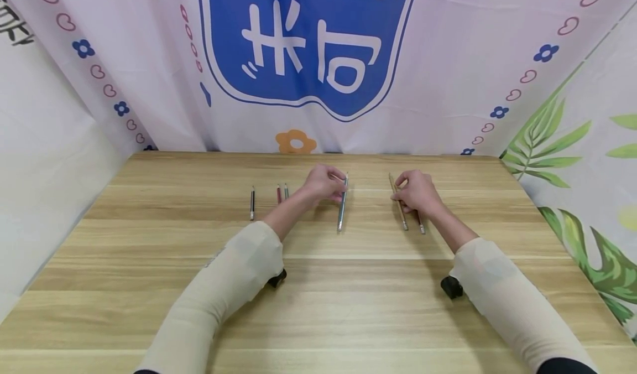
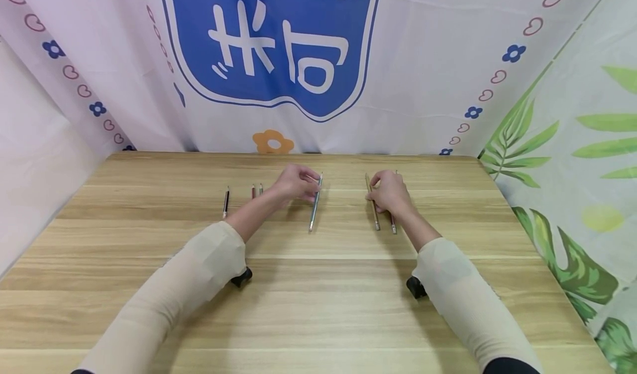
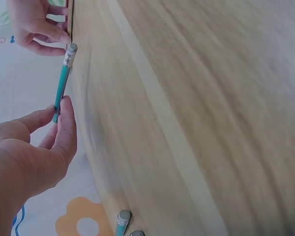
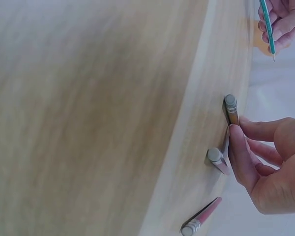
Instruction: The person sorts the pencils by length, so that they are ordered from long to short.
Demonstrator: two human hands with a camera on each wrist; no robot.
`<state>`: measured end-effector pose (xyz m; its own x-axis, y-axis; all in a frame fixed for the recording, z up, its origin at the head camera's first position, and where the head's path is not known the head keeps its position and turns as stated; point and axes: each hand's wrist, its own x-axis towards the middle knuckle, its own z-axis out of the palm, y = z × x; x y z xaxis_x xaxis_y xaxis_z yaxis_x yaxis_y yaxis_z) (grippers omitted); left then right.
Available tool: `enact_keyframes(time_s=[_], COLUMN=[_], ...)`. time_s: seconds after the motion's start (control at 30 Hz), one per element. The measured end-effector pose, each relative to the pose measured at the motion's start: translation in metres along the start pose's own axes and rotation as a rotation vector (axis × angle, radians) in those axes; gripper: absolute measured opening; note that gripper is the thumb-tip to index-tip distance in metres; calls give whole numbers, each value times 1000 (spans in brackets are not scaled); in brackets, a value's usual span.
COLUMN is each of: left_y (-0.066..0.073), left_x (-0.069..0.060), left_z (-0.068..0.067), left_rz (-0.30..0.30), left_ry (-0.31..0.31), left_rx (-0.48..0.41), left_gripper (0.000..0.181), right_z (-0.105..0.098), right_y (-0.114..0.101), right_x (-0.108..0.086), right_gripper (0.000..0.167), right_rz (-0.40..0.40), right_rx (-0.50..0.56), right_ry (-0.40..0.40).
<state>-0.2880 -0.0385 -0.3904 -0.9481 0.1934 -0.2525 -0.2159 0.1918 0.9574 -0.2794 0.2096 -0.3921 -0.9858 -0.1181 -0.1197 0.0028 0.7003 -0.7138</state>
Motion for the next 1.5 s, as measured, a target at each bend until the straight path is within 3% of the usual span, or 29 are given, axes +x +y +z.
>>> enact_keyframes(time_s=[0.57, 0.97, 1.23, 1.5], left_y=[0, -5, -4, -1], left_x=[8, 17, 25, 27], left_z=[20, 34, 45, 57], left_rz=[-2, -2, 24, 36], left_ry=[-23, 5, 17, 70], left_rx=[-9, -56, -82, -30], left_gripper=[31, 29, 27, 25], right_z=[-1, -2, -3, -3], right_y=[1, 3, -1, -3], right_x=[-1, 1, 1, 2], right_gripper=[29, 30, 31, 32], right_rz=[0, 18, -12, -90], right_rx=[10, 18, 23, -4], right_ry=[9, 4, 21, 84])
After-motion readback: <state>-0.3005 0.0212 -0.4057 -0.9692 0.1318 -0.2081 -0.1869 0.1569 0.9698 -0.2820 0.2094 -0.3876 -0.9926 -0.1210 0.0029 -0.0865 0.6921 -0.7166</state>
